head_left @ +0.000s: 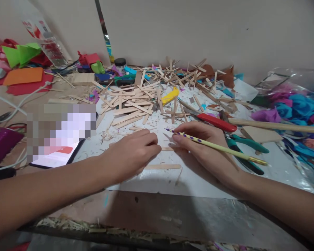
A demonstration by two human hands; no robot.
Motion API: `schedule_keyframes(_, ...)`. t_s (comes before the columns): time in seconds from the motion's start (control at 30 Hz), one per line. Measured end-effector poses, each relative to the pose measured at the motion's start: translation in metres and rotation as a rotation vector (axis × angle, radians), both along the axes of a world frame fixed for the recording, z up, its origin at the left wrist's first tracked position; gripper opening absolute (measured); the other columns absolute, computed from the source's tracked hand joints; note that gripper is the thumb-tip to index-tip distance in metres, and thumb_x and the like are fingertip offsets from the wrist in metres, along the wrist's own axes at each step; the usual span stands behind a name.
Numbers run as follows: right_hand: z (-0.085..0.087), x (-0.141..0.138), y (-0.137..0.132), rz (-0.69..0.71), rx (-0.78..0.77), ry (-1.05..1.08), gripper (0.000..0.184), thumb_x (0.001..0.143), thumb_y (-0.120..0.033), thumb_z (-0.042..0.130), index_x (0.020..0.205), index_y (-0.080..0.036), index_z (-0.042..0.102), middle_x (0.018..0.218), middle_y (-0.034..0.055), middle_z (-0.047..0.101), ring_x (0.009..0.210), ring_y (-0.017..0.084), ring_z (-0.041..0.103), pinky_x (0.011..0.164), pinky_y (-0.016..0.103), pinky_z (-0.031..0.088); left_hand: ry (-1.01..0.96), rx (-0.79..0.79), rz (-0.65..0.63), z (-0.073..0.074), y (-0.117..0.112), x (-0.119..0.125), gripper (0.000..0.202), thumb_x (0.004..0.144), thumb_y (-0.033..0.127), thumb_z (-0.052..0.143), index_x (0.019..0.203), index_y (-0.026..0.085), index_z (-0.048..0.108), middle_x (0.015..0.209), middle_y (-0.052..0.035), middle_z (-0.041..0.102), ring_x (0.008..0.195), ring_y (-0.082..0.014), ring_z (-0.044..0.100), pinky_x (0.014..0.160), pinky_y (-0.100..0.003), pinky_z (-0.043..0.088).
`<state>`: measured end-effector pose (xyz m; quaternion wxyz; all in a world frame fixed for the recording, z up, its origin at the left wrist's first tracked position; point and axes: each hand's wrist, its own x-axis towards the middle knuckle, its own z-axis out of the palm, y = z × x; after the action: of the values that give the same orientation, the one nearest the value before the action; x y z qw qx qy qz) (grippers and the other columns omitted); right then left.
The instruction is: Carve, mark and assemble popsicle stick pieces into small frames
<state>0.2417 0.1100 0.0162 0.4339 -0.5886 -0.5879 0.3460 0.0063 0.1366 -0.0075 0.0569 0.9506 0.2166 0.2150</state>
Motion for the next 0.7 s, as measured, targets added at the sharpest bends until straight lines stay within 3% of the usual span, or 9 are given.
schedule_keyframes(0.1, -0.003, 0.001, 0.001, -0.001, 0.081, -0.035, 0.007, 0.086, -0.029, 0.083, 0.088, -0.023, 0.08, 0.085, 0.0037, 0.078, 0.068, 0.017, 0.07, 0.057, 0.028, 0.055, 0.054, 0.001, -0.005, -0.001, 0.001, 0.0, 0.018, 0.098, 0.007, 0.059, 0.104, 0.013, 0.075, 0.101, -0.0076, 0.068, 0.092, -0.0225, 0.059, 0.08, -0.035, 0.048)
schedule_keyframes(0.23, -0.007, 0.002, -0.001, 0.033, 0.181, 0.049, 0.027, 0.107, -0.037, 0.055, 0.126, -0.024, 0.071, 0.094, 0.0047, 0.078, 0.055, 0.015, 0.065, 0.053, 0.033, 0.054, 0.05, -0.017, 0.017, 0.0, 0.001, 0.001, 0.019, 0.098, 0.007, 0.058, 0.102, 0.014, 0.076, 0.097, -0.0068, 0.067, 0.09, -0.0218, 0.058, 0.078, -0.035, 0.047)
schedule_keyframes(0.3, -0.009, 0.004, -0.002, 0.059, 0.298, -0.034, 0.022, 0.106, -0.027, 0.054, 0.126, -0.027, 0.063, 0.108, 0.005, 0.074, 0.065, 0.016, 0.067, 0.059, 0.035, 0.055, 0.03, -0.046, 0.028, 0.001, 0.0, 0.002, 0.021, 0.099, 0.008, 0.057, 0.1, 0.015, 0.077, 0.095, -0.0061, 0.067, 0.088, -0.0211, 0.058, 0.076, -0.034, 0.046)
schedule_keyframes(0.4, -0.01, 0.009, -0.002, 0.163, 0.473, -0.326, 0.034, 0.089, -0.007, 0.059, 0.117, -0.026, 0.058, 0.118, 0.0074, 0.065, 0.095, 0.023, 0.066, 0.08, 0.04, 0.056, 0.005, -0.061, 0.026, 0.002, 0.0, 0.002, 0.025, 0.1, 0.008, 0.054, 0.1, 0.015, 0.078, 0.091, -0.0057, 0.066, 0.087, -0.0211, 0.058, 0.075, -0.034, 0.046)
schedule_keyframes(0.5, -0.007, 0.012, -0.002, 0.318, 0.531, -0.511, 0.034, 0.08, -0.003, 0.06, 0.108, -0.022, 0.062, 0.109, 0.0096, 0.065, 0.097, 0.026, 0.065, 0.081, 0.041, 0.053, -0.005, -0.075, 0.019, 0.001, 0.001, 0.001, 0.028, 0.102, 0.009, 0.051, 0.1, 0.015, 0.079, 0.09, -0.0053, 0.065, 0.086, -0.0208, 0.059, 0.075, -0.034, 0.046)
schedule_keyframes(0.63, -0.002, 0.009, -0.004, 0.551, 0.448, -0.541, 0.018, 0.086, -0.011, 0.063, 0.102, -0.019, 0.067, 0.083, 0.0052, 0.064, 0.074, 0.02, 0.062, 0.065, 0.035, 0.047, 0.014, -0.099, 0.026, 0.0, 0.002, 0.001, 0.025, 0.102, 0.011, 0.054, 0.102, 0.016, 0.079, 0.095, -0.0048, 0.066, 0.089, -0.0204, 0.059, 0.08, -0.035, 0.047)
schedule_keyframes(0.7, 0.0, 0.007, -0.006, 0.594, 0.375, -0.513, 0.013, 0.09, -0.016, 0.067, 0.102, -0.018, 0.069, 0.078, 0.0029, 0.065, 0.066, 0.017, 0.059, 0.059, 0.033, 0.044, 0.03, -0.101, 0.023, 0.0, 0.002, 0.001, 0.023, 0.103, 0.012, 0.055, 0.103, 0.017, 0.078, 0.097, -0.0047, 0.066, 0.091, -0.0202, 0.059, 0.081, -0.034, 0.046)
